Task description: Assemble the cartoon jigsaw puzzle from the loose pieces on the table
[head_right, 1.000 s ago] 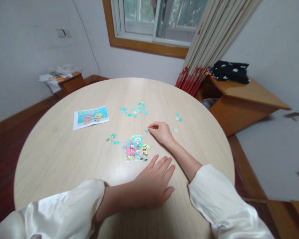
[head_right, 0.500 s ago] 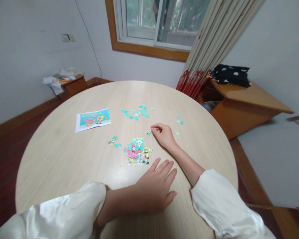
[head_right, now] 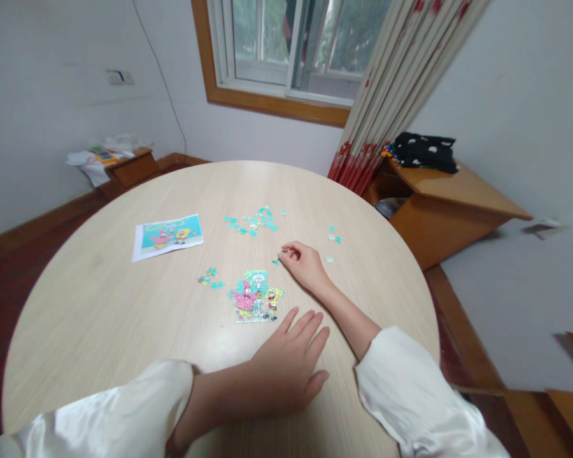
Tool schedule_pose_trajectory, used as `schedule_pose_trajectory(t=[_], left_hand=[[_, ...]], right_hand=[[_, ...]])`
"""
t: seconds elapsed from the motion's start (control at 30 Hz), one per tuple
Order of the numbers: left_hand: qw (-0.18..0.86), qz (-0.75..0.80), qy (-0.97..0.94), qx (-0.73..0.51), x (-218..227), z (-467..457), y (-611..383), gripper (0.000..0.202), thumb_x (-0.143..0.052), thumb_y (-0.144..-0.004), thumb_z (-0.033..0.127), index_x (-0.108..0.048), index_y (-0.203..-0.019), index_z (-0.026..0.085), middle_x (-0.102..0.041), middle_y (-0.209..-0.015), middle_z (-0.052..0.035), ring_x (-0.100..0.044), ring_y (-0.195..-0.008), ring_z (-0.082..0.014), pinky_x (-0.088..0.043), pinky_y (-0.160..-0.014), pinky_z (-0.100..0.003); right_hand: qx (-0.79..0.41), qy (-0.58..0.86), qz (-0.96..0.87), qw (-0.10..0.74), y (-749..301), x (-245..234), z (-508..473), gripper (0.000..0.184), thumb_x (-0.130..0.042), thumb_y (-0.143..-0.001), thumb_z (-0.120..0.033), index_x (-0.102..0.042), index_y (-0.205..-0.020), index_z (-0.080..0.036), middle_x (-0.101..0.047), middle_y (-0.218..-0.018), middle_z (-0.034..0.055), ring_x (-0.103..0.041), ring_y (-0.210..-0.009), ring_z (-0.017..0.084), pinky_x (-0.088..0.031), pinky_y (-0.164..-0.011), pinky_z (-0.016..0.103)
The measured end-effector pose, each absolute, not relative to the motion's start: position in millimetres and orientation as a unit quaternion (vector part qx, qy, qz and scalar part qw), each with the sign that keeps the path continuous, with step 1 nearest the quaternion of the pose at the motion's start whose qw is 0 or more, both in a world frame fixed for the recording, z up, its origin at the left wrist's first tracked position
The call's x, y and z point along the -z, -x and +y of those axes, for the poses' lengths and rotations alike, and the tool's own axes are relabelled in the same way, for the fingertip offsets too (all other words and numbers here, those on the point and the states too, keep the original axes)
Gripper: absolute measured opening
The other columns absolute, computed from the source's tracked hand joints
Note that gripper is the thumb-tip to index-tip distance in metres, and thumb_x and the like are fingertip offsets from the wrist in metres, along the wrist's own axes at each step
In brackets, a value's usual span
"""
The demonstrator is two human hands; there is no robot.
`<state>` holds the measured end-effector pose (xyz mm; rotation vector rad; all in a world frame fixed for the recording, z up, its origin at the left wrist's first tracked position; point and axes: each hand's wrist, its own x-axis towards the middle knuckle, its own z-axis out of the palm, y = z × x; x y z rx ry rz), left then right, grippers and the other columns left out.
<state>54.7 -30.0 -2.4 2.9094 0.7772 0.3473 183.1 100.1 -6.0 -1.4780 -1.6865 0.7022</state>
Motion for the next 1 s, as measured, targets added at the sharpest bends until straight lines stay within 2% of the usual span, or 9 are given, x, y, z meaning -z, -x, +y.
schedule_pose_trajectory(t=[0.17, 0.33, 0.43, 0.73, 1.0], left_hand=[[0.060, 0.260, -0.957, -0.111, 1.3, -29.9, -54.9, 0.058, -0.032, -0.095, 0.044, -0.037, -0.136, 0.003, -0.040, -0.144, -0.0206, -0.033, -0.135, -0.0299, -0.021, -0.112, -0.047], [0.072, 0.257, -0.957, -0.111, 1.9, -28.6, -56.1, 0.060, -0.031, -0.095, 0.044, -0.034, -0.139, 0.002, -0.037, -0.146, -0.0202, -0.030, -0.137, -0.0292, -0.020, -0.113, -0.046], [0.083, 0.257, -0.958, -0.100, 4.1, -28.2, -57.2, 0.061, -0.030, -0.095, 0.045, -0.034, -0.140, 0.003, -0.037, -0.146, -0.0200, -0.031, -0.137, -0.0298, -0.019, -0.113, -0.047], [0.109, 0.261, -0.953, -0.104, 3.5, -26.4, -57.9, 0.060, -0.031, -0.096, 0.044, -0.038, -0.139, 0.004, -0.041, -0.144, -0.0195, -0.035, -0.135, -0.0308, -0.021, -0.112, -0.048], [0.109, 0.269, -0.951, -0.102, 3.3, -27.2, -57.8, 0.059, -0.033, -0.095, 0.044, -0.038, -0.140, 0.006, -0.042, -0.144, -0.0183, -0.035, -0.135, -0.0300, -0.023, -0.112, -0.048]], right_hand=[[-0.169, 0.582, -0.722, 0.335, -179.9, 4.3, 93.5, 0.032, -0.073, -0.066, -0.037, -0.066, -0.088, -0.015, -0.061, -0.077, 0.0051, -0.054, -0.069, 0.016, -0.044, -0.066, 0.030], [-0.145, 0.577, -0.737, 0.320, -173.3, 4.7, 85.9, 0.013, -0.069, -0.073, -0.026, -0.065, -0.081, -0.016, -0.060, -0.076, 0.0041, -0.055, -0.071, 0.015, -0.044, -0.068, 0.030], [-0.144, 0.573, -0.741, 0.320, -170.7, 4.6, 83.1, 0.008, -0.067, -0.076, -0.023, -0.065, -0.081, -0.016, -0.061, -0.077, 0.0039, -0.056, -0.074, 0.015, -0.044, -0.070, 0.029], [-0.126, 0.559, -0.770, 0.279, -170.4, 5.2, 81.6, 0.009, -0.062, -0.083, -0.020, -0.065, -0.090, -0.015, -0.061, -0.092, 0.0078, -0.058, -0.088, 0.017, -0.044, -0.082, 0.032], [-0.106, 0.552, -0.787, 0.253, -171.5, 8.8, 82.6, 0.013, -0.055, -0.088, -0.018, -0.063, -0.097, -0.016, -0.060, -0.097, 0.0089, -0.056, -0.095, 0.019, -0.042, -0.085, 0.034]])
